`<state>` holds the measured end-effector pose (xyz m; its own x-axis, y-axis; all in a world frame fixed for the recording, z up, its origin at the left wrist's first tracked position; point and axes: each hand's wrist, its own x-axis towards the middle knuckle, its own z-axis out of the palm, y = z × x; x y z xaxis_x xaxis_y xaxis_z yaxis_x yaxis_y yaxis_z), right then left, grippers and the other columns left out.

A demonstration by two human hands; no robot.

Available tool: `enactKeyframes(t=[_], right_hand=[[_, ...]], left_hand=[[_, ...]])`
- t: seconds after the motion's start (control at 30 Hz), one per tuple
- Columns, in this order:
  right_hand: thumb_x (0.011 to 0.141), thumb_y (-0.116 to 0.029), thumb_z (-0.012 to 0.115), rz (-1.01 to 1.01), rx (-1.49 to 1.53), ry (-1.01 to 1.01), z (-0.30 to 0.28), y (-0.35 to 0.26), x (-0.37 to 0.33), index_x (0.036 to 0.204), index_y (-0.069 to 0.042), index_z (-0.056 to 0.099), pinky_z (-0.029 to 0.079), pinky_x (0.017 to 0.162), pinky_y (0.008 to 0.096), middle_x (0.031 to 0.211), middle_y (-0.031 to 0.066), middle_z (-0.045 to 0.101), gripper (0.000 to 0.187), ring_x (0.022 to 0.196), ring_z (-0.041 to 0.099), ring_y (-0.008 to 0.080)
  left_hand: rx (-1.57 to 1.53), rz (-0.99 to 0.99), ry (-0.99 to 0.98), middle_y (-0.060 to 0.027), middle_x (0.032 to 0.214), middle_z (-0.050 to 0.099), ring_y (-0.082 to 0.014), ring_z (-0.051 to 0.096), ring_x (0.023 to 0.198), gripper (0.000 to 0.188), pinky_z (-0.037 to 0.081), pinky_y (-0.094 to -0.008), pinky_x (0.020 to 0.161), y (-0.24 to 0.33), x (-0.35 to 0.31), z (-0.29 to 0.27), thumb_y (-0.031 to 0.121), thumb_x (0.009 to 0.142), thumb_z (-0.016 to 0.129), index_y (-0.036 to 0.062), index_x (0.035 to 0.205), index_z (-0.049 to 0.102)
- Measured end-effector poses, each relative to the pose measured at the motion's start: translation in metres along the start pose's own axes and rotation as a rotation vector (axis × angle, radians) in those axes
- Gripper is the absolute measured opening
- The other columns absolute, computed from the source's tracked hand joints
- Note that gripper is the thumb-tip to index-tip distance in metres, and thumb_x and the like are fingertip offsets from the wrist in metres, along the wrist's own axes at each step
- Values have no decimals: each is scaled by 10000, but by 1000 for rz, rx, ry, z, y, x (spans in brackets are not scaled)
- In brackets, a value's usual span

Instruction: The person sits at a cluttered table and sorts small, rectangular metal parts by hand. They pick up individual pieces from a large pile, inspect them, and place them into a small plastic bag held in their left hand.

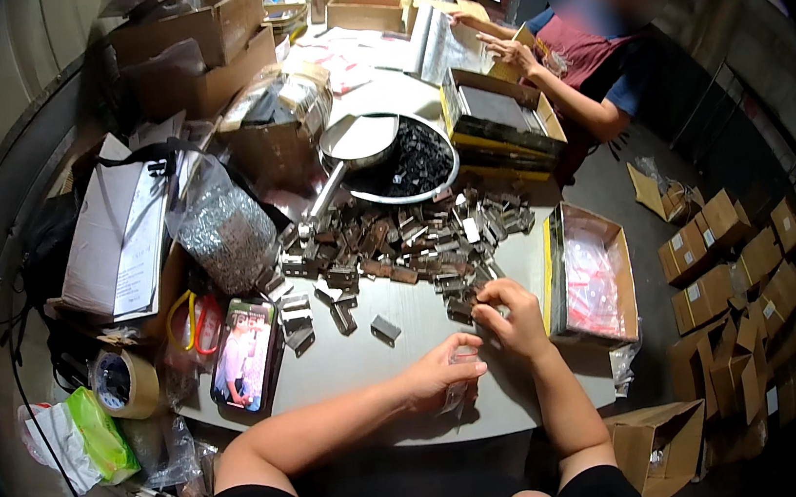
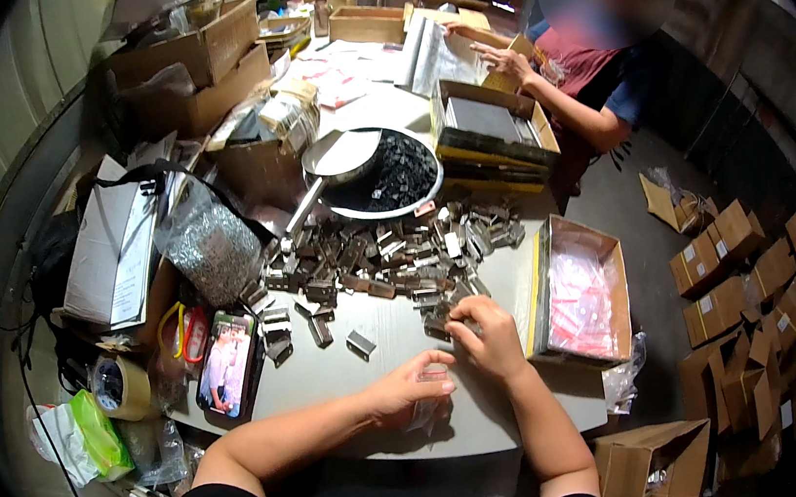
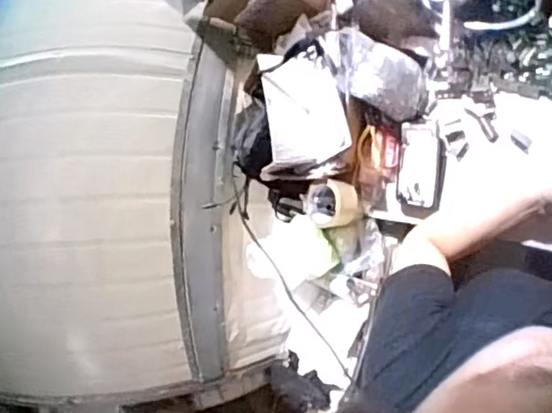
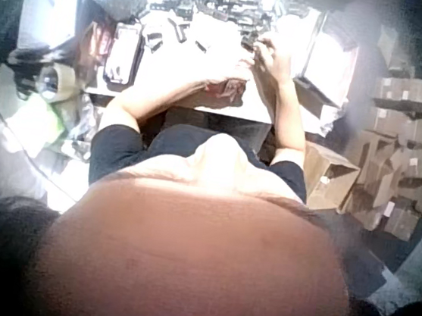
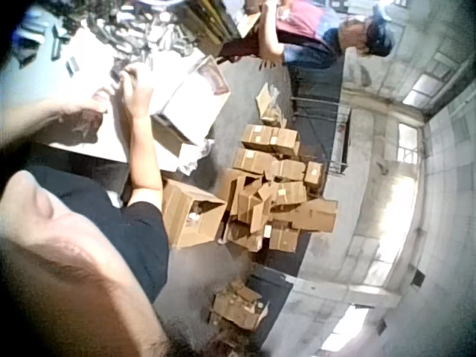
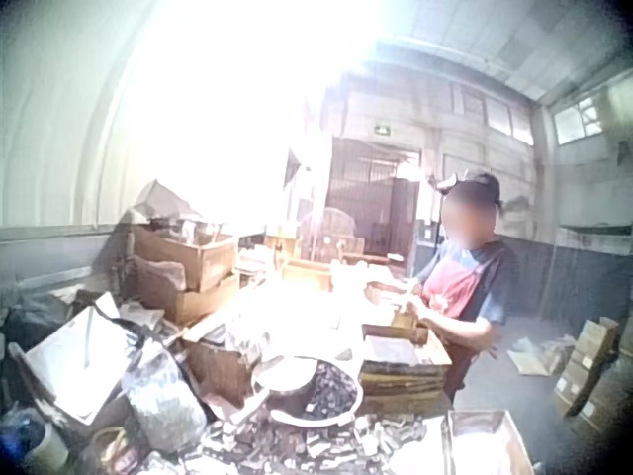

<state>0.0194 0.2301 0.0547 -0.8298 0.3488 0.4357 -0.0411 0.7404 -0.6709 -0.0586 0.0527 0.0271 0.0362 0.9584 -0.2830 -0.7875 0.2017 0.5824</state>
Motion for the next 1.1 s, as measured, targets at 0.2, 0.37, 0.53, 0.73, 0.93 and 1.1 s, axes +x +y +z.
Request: enactKeyframes(t=[0.2,0.37,0.53,0.73,0.93,1.1], right_hand=[[765,20,718,31,354,-352,-16,-18,-6,866,-9,649,516,661,264,989,95,611,125,827,642,190],[761,-17,732,-44,195,-461,-20,-34,-10,901,-35,653,520,715,309,975,91,635,161,828,636,227],[804,-62,702,62,237,-574,-27,-39,-11,922,-27,629,507,716,315,946,101,624,143,838,621,228],[874,-124,620,46,347,-537,-21,-27,-12,938,-13,649,494,785,346,914,117,624,131,883,611,260],[789,47,600,163,418,-501,-15,-48,-13,1032,-8,607,520,783,334,937,133,631,250,873,641,236],[829,-31,622,180,429,-556,-25,-50,-12,984,4,648,508,833,344,997,150,629,161,913,636,250]], left_hand=[[267,102,77,-10,885,530,-97,533,709,508,435,-252,555,18,-12,-2,225,880,710,113,1260,393],[505,86,116,18,820,570,-52,508,596,556,381,-203,476,26,-10,-2,285,845,749,118,1248,404],[556,210,134,-34,980,591,-74,583,804,549,471,-212,642,8,-8,-17,210,855,739,97,1265,391],[862,230,174,-55,1100,541,-116,523,1035,566,460,-272,851,4,-4,-19,210,868,730,64,1292,385],[612,233,88,-75,1017,552,-162,539,922,550,461,-304,777,-4,-6,-26,325,871,705,67,1258,412],[607,207,-38,-72,1123,537,-144,509,1060,567,437,-294,896,8,2,-13,255,863,718,50,1285,399]])
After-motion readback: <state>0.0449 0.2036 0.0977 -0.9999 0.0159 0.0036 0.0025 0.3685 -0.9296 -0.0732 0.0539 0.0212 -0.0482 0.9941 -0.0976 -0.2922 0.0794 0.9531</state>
